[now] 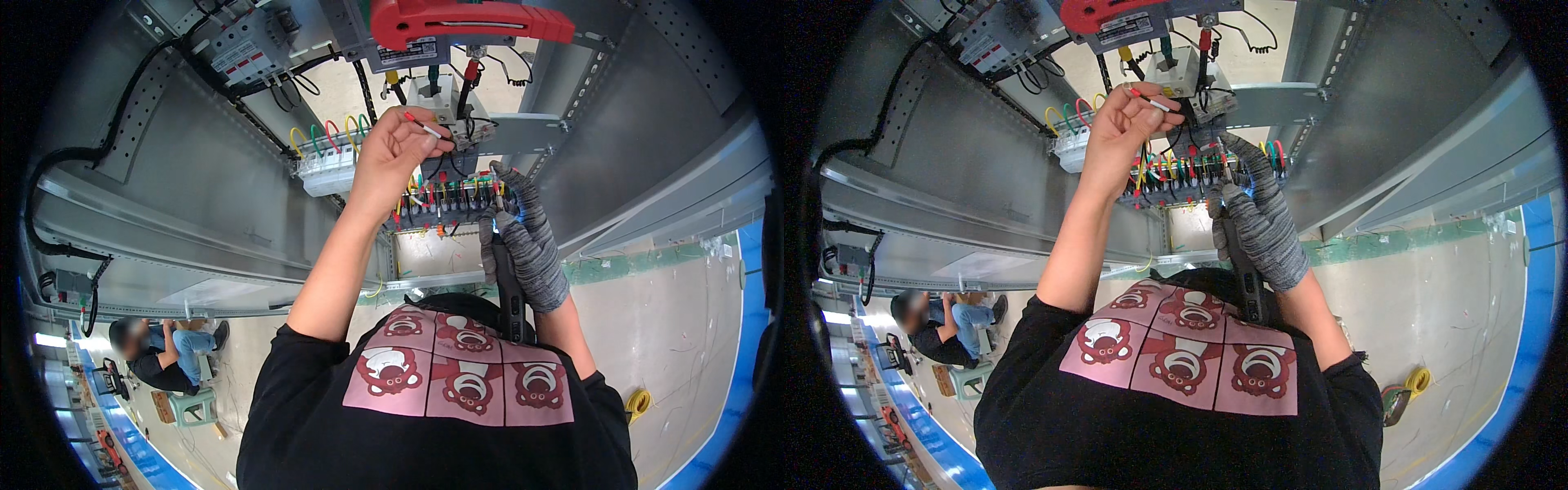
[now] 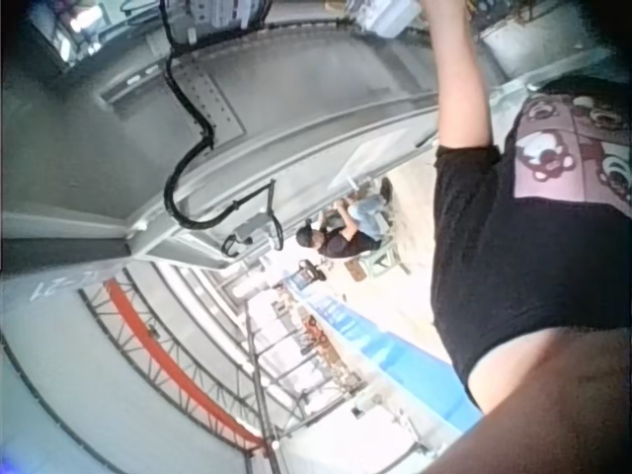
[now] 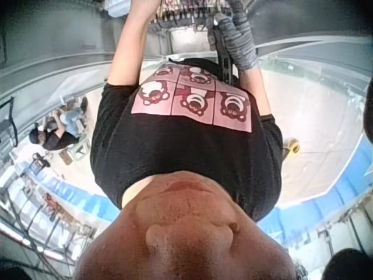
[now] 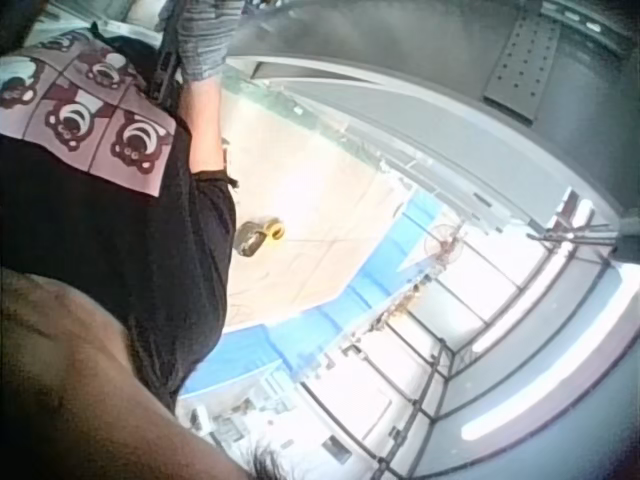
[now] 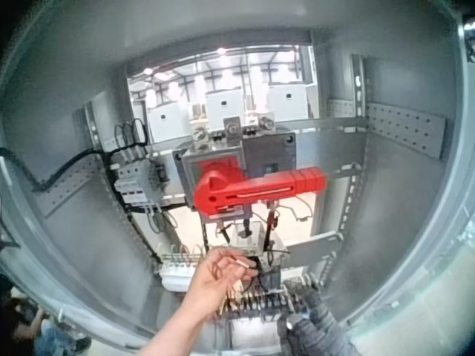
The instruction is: The person uses a cordless screwdriver to tighten terminal screws on an electrical panel, handling multiple colored wires and securing them into place. The person also adjusts wire positions and uses a red wire holder to manage the wiring during the process.
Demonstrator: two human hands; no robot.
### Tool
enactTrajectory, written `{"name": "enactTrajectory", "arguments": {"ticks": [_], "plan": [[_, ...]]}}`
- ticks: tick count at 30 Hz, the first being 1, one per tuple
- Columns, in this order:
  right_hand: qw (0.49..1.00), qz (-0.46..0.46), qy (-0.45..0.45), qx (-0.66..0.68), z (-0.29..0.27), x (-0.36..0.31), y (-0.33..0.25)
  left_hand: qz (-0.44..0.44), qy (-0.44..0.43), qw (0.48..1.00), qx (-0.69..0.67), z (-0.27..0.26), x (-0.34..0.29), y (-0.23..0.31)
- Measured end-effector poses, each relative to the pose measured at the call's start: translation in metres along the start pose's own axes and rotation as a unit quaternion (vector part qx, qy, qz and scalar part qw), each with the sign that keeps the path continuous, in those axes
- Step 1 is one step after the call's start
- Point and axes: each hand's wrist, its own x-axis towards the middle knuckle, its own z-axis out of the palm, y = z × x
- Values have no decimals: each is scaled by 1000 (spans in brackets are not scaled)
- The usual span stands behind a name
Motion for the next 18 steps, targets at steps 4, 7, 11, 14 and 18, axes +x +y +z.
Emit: {"name": "enactTrajectory", "arguments": {"ticks": [4, 7, 11, 14, 18], "plan": [[1000, -4, -1, -2, 0, 2, 1, 2, 4, 1000, 9, -3, 2, -4], [1000, 2, -1, -5, 0, 2, 0, 21, 57, 998, 31, 1, 3, 0], [1000, 6, -4, 3, 1, 3, 0, 47, 81, 996, 9, -1, 2, -2], [1000, 2, -11, -4, 2, 3, -1, 41, 84, 996, 1, -3, 2, 0], [1000, -1, -11, -2, 3, 3, -1, 43, 92, 995, -12, -9, 2, 3]]}}
